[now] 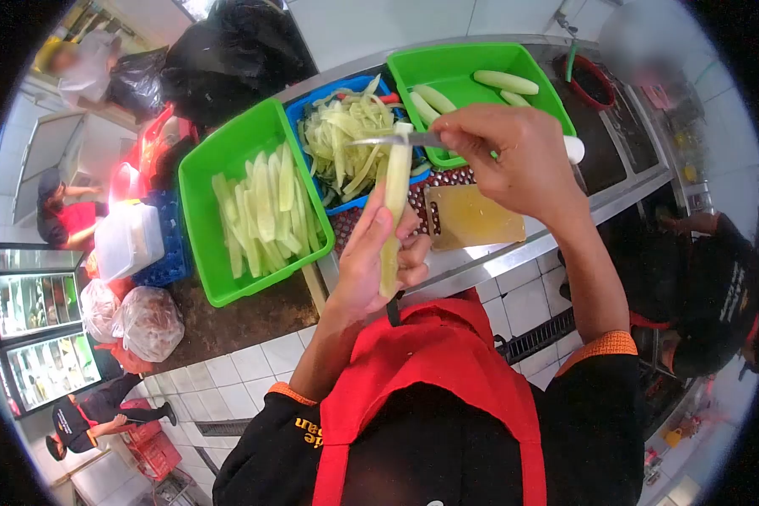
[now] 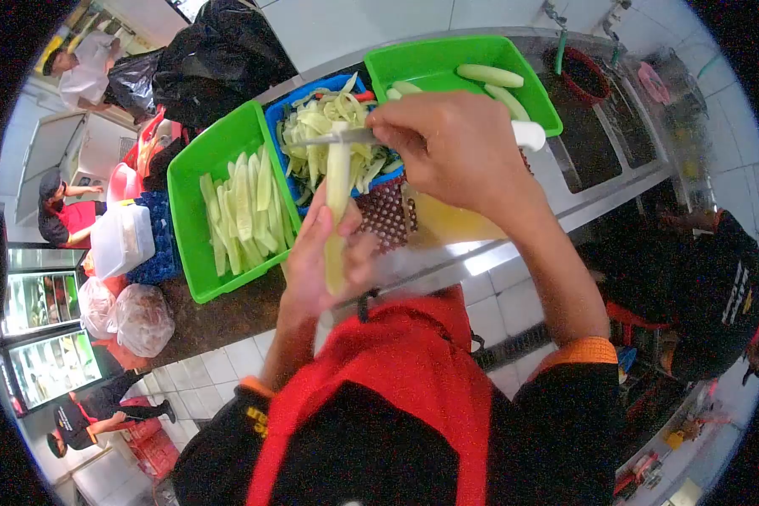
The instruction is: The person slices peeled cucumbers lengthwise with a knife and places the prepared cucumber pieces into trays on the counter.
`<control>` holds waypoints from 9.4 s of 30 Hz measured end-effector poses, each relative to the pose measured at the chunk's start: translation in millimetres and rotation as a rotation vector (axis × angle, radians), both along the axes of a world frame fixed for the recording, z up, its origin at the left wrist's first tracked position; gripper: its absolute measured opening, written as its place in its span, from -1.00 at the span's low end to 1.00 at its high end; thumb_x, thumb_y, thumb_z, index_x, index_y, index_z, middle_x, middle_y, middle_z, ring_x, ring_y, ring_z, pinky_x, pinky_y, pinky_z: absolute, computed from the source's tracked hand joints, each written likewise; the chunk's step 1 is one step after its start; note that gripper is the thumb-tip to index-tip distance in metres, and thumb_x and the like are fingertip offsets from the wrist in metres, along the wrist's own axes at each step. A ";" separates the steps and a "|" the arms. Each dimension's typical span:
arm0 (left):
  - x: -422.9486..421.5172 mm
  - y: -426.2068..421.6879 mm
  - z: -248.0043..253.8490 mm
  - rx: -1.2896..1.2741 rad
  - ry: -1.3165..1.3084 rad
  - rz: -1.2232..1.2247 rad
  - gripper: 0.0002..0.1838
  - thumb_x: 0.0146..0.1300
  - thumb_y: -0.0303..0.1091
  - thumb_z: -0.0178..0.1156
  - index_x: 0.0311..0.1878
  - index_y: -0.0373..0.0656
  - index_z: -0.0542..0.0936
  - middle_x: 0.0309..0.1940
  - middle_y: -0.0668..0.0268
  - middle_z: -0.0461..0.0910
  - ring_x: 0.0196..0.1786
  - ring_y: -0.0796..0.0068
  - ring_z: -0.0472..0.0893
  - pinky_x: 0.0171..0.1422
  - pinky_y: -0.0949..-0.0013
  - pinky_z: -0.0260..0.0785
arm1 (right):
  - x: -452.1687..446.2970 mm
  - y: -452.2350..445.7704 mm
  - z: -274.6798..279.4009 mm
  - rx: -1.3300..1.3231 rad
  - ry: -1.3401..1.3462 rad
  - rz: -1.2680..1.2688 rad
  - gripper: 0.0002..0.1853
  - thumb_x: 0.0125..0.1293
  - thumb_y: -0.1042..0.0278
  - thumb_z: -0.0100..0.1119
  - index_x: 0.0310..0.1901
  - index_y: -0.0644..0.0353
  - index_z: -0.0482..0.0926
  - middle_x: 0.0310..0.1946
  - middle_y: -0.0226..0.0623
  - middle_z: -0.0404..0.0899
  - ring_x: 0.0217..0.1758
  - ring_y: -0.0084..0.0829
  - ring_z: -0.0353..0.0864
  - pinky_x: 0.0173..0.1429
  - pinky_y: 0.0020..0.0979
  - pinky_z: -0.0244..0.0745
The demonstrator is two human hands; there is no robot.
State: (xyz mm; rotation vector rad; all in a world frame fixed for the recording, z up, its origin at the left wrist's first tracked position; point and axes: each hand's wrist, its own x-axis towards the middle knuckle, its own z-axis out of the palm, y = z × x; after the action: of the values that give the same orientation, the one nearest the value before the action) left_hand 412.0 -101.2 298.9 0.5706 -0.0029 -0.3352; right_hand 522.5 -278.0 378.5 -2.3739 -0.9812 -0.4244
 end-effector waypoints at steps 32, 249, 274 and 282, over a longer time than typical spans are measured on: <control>-68.2 -12.9 -36.7 -0.454 0.384 0.071 -0.43 0.48 0.09 -0.29 0.50 0.21 0.07 0.26 0.31 0.36 0.18 0.32 0.42 0.14 0.20 0.35 | -106.5 19.4 -69.8 0.074 0.637 0.079 -0.88 0.24 0.39 0.26 -0.37 0.26 0.59 -0.53 -0.24 0.62 -0.55 -0.41 0.63 -0.47 -0.45 0.42; 189.9 -60.9 98.3 0.596 -0.578 0.853 -0.54 0.49 0.01 -0.24 0.02 -0.21 0.43 -0.31 0.23 0.51 -0.38 0.49 0.52 -0.32 0.46 0.43 | -34.5 -60.0 -47.5 0.261 0.112 -0.099 -0.75 0.20 0.43 0.12 -0.12 0.30 0.40 -0.43 0.04 0.51 -0.40 0.03 0.57 -0.34 -0.08 0.50; 179.1 -52.5 69.4 0.607 -0.402 0.809 -0.64 0.48 -0.11 -0.13 -0.06 -0.22 0.48 -0.37 0.30 0.47 -0.36 0.53 0.48 -0.24 0.46 0.38 | -22.6 -38.5 -106.2 0.410 0.131 -0.017 -0.72 0.16 0.49 0.11 -0.07 0.32 0.41 -0.40 0.08 0.53 -0.37 0.09 0.58 -0.31 -0.03 0.51; 187.3 -53.2 46.8 0.518 -0.239 0.751 -0.60 0.49 -0.04 -0.15 -0.09 -0.20 0.47 -0.35 0.29 0.50 -0.33 0.50 0.51 -0.21 0.39 0.42 | -30.9 -53.8 -96.5 0.267 0.259 -0.084 -0.73 0.24 0.46 0.06 -0.02 0.31 0.42 -0.43 0.14 0.52 -0.41 0.09 0.58 -0.36 -0.02 0.52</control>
State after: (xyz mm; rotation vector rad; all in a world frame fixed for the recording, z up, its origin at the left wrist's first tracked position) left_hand 599.4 -154.4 345.7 1.0704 0.0685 0.4816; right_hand 491.6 -331.8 282.0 -2.1661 -0.6646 -0.2527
